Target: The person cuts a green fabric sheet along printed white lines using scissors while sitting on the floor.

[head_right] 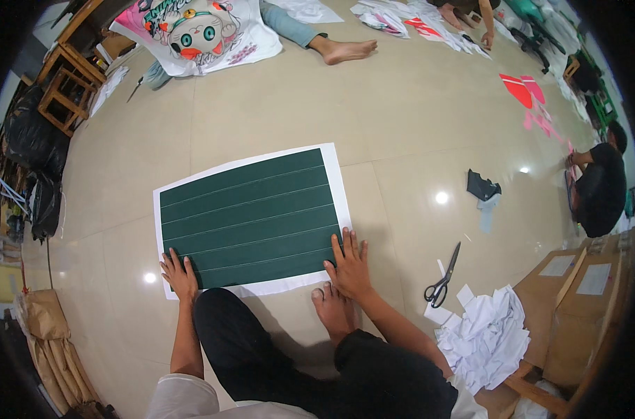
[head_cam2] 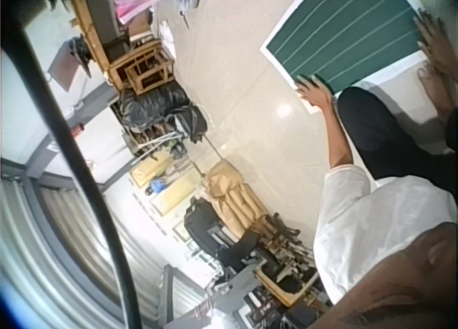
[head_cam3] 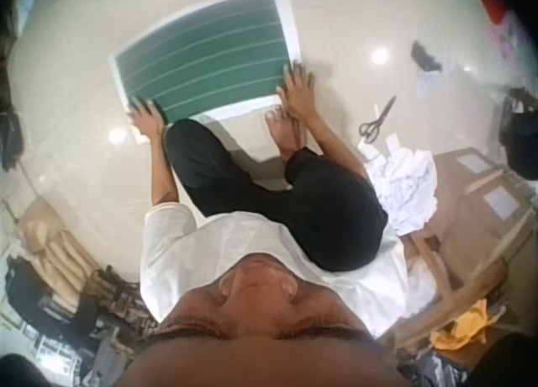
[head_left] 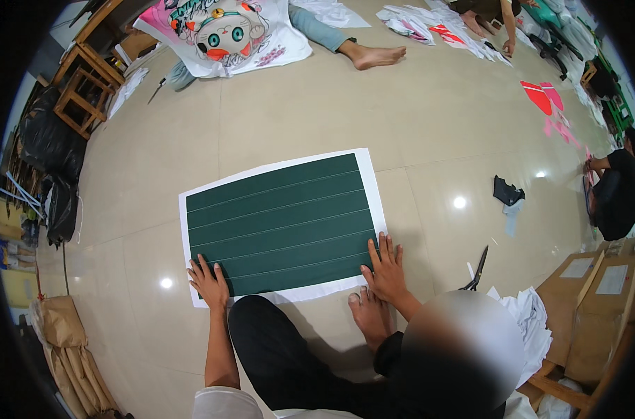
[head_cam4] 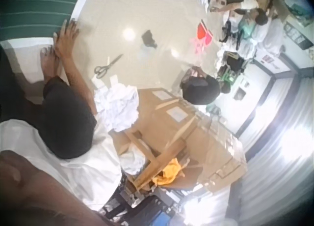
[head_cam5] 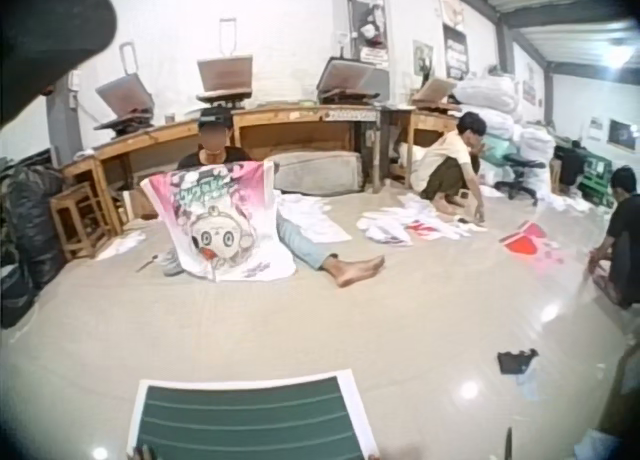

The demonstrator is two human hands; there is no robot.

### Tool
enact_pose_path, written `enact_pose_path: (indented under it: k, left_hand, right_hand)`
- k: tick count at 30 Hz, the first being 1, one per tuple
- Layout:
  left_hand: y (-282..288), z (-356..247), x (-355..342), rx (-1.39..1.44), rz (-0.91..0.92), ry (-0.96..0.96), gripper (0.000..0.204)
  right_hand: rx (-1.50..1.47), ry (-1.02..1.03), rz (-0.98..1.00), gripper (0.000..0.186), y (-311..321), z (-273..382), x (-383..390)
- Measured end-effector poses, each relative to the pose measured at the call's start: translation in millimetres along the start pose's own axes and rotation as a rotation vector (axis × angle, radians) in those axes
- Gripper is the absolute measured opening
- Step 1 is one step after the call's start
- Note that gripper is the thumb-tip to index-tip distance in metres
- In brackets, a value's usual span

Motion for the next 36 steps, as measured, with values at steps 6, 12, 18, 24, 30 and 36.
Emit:
enact_pose_path:
  k: [6, 12, 18, 24, 30, 36]
  left_hand:
    - [-4, 10, 10, -0.004, -0.006, 0.006, 0.067]
    - [-8, 20, 4, 0.086, 0.040, 0.013, 0.069]
    - [59, -43, 23, 0.570, 0.190, -0.144, 0.050]
    - [90, -190, 138, 0.785, 0.654, -0.418, 0.040]
    - [44, -241, 266, 0.973, 1.228, -0.409, 0.040]
    - [39, -260, 308, 0.860, 1.244, -0.486, 0.041]
  right_hand:
    - [-0.037, 0.018, -0.007, 0.072, 3, -4, 12]
    - [-0.005, -0.080, -0.246, 0.064, 27, -30, 62]
    - [0.137, -0.639, -0.549, 0.037, 58, -104, 196]
    - [0.143, -0.705, -0.617, 0.036, 61, -139, 237]
    - [-0.054, -1.017, -0.445, 0.027, 63, -158, 252]
    - [-0.502, -1.043, -0.516, 0.023, 76, -242, 288]
Point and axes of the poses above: each hand's wrist, its own x-axis away from the middle knuckle, its own y-axis out of the back of the hand, z = x × y, the point moved 4 cm from there along -x, towards the middle knuckle, and after that the axes turned 13 degrees about y, right-handed, at the moved point
